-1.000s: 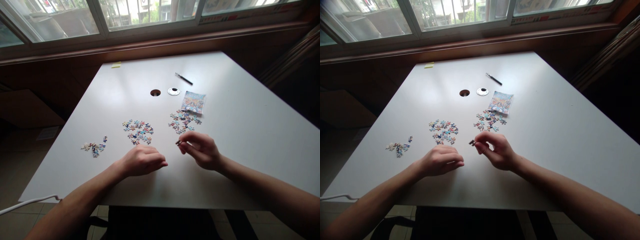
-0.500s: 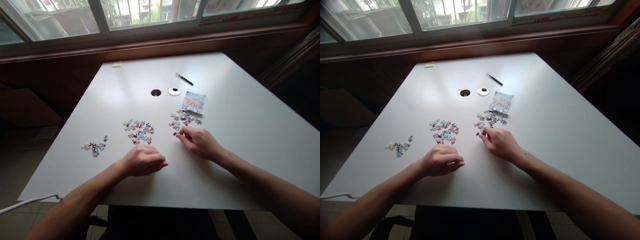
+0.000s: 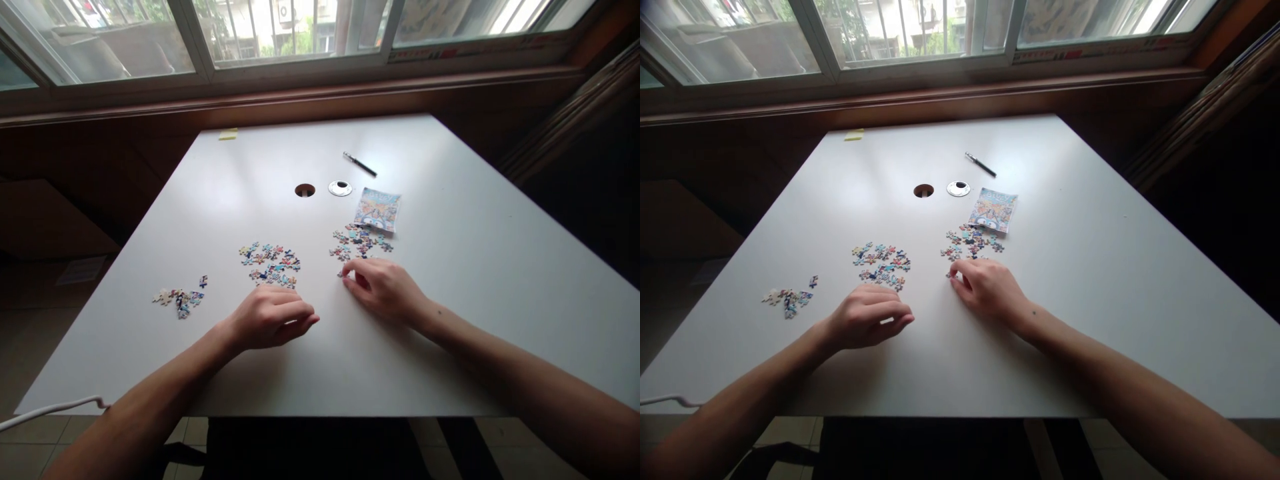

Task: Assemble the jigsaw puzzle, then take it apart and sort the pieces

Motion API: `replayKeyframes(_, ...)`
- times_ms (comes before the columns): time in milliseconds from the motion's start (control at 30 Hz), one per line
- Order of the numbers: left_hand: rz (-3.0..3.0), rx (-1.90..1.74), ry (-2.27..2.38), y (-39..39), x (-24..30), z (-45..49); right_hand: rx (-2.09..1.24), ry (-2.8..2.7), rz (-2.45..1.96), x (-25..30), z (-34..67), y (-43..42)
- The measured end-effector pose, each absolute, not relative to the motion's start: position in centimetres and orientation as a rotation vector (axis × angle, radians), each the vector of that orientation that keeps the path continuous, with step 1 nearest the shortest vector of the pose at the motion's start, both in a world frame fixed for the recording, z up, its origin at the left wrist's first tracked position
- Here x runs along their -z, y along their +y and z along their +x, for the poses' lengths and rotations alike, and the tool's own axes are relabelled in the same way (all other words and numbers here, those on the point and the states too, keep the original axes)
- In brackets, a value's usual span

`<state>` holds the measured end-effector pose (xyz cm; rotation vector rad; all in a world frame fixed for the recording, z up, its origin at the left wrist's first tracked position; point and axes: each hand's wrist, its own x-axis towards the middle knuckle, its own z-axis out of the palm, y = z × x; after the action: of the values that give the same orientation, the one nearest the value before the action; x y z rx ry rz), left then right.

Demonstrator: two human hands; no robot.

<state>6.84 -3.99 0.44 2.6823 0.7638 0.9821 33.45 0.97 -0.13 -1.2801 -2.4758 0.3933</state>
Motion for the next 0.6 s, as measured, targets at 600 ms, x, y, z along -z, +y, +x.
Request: replayKeyframes(600, 2.574, -0.535, 1.733, -0.6, -5.3, -9.7, -0.144, -2.585, -1.355, -0.2, 32.6, -0.1)
